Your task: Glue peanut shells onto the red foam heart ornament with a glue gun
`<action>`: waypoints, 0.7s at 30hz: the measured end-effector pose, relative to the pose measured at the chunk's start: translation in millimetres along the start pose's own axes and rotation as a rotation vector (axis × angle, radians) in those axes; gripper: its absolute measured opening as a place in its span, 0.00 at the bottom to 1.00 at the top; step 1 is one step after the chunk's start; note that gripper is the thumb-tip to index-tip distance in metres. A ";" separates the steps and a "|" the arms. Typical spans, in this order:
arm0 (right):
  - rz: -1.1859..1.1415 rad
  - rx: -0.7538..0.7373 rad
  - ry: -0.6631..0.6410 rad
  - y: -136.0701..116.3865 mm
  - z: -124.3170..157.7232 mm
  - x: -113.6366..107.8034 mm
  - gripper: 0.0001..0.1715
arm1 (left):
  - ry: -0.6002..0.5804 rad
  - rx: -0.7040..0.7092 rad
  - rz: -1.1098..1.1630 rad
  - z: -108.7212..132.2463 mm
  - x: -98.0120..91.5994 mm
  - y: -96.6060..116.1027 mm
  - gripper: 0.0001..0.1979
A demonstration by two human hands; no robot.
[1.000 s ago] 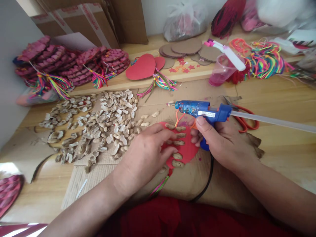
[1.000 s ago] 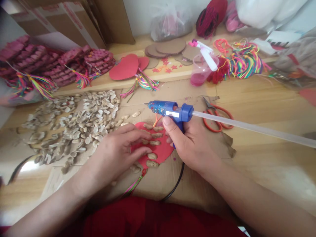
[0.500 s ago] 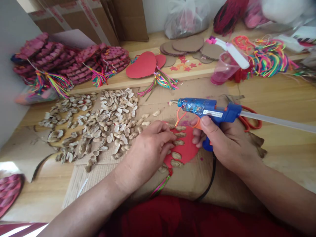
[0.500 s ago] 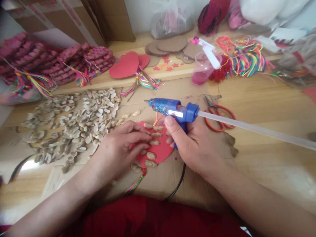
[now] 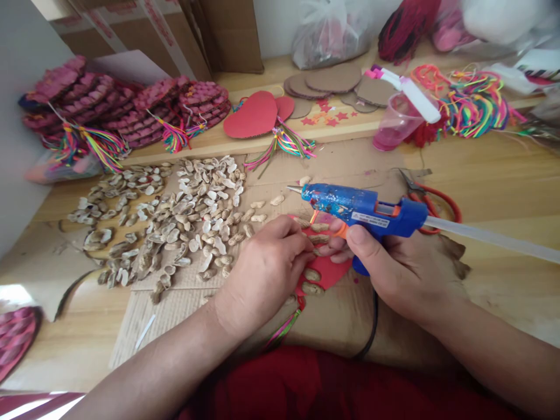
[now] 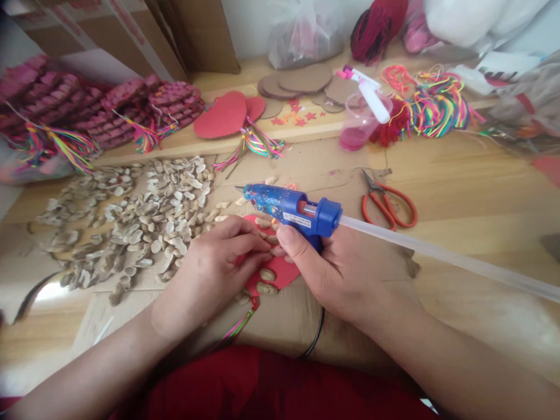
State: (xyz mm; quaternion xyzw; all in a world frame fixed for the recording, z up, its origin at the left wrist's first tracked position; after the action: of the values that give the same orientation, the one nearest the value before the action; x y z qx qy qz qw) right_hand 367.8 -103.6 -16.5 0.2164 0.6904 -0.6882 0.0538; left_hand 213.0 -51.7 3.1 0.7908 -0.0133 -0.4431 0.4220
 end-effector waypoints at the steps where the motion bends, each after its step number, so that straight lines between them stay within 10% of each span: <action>1: 0.015 -0.009 -0.002 0.1 0.2 0.8 0.14 | 0.000 0.000 0.002 0.1 0.2 -0.2 0.06; 21: -0.047 -0.131 -0.014 -1.3 -2.1 11.1 0.11 | 0.008 0.053 0.009 -0.7 -2.3 -0.1 0.05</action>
State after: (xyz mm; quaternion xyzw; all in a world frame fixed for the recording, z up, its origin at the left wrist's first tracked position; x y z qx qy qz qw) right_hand 357.9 -99.0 -19.3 0.1912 0.7386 -0.6440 0.0568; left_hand 212.1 -50.2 4.8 0.8033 -0.0269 -0.4374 0.4032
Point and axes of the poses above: each hand's wrist, its own z-axis away from the middle knuckle, its own x-axis out of the palm, y = z × x, the point moved 8 cm from there along -z, towards the middle knuckle, and after that the axes turned 10 degrees about z, right-handed, at the moved point
